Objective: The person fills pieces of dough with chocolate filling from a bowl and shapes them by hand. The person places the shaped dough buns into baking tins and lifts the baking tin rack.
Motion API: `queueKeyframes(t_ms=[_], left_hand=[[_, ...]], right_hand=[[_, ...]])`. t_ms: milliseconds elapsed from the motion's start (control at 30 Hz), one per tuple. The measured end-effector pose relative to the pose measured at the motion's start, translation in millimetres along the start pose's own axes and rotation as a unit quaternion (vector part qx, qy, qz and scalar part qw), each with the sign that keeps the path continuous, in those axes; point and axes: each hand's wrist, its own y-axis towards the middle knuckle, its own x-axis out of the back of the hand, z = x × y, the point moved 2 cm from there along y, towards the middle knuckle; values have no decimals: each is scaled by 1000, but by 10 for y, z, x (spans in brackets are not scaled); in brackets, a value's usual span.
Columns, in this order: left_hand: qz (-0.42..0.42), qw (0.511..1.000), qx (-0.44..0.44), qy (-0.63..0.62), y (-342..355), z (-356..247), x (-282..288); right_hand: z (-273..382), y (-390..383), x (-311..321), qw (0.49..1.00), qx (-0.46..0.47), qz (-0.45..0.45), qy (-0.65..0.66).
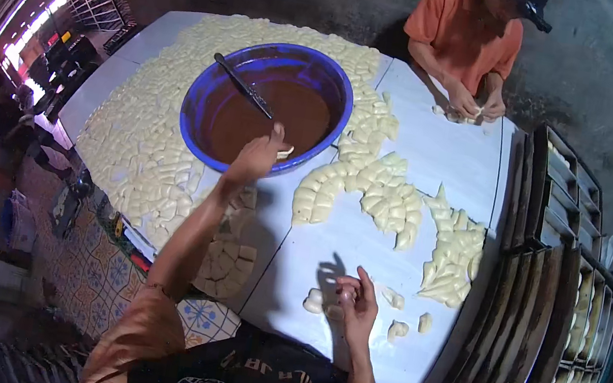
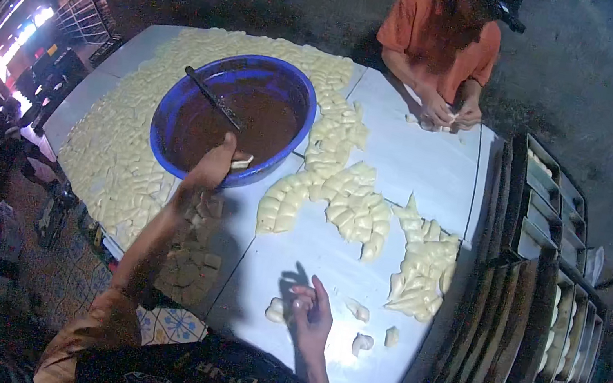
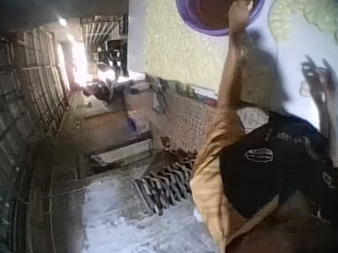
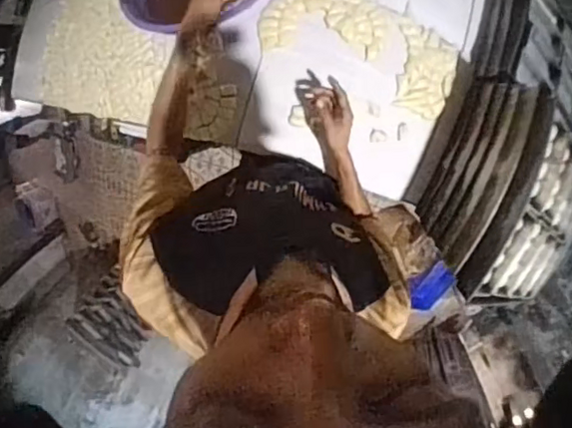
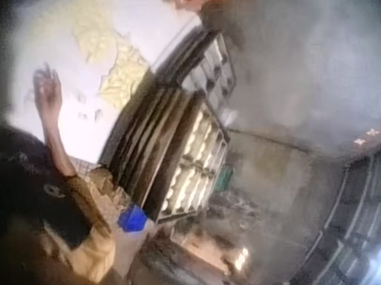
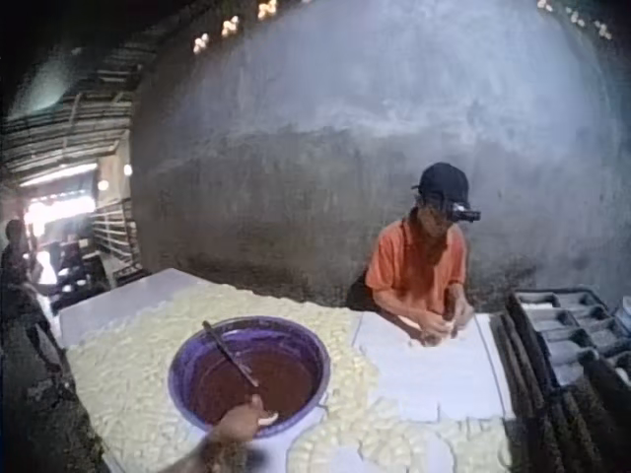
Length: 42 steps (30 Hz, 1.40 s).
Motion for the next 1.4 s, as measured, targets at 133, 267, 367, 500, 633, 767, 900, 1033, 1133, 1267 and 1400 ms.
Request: queueKeyframes(t_ms=[133,267,367,500,633,767,900,1033,1133,1267,1400], left_hand=[[40,884,38,-465,-846,-267,-480],[150,818,148,-535,-1632,-325,-981],[91,771,241,-582,-2042,-452,-1037],[100,919,21,-381,-2169,-287,-1257],[150,925,-44,-347,-2335,-422,-1144],[176,934,-30,-309,-2416,-556,-1030],[223,859,102,-449,-2489,-307,-1307],[66,904,-38,-421,-2636,-382,-1440],[124,899,-71,-415,-2610,-336,-1378],[201,843,-69,-495,-2652,-322,-1204],[53,921,-100,-372,-2501,-75,-1273]], right_hand=[[-52,153,-101,987,-111,-22,118],[-251,197,-298,919,-226,-4,324],[-112,-27,-314,962,-193,-120,149],[113,-184,-213,918,139,2,-370],[195,-272,-42,936,205,-7,-287],[240,-320,11,989,100,-36,-105],[336,-470,-81,952,132,54,-273],[53,-529,73,964,-22,37,-263],[58,-437,26,981,-34,38,-189],[-39,-478,127,925,-276,261,8],[-238,-156,188,960,-70,88,-256]])
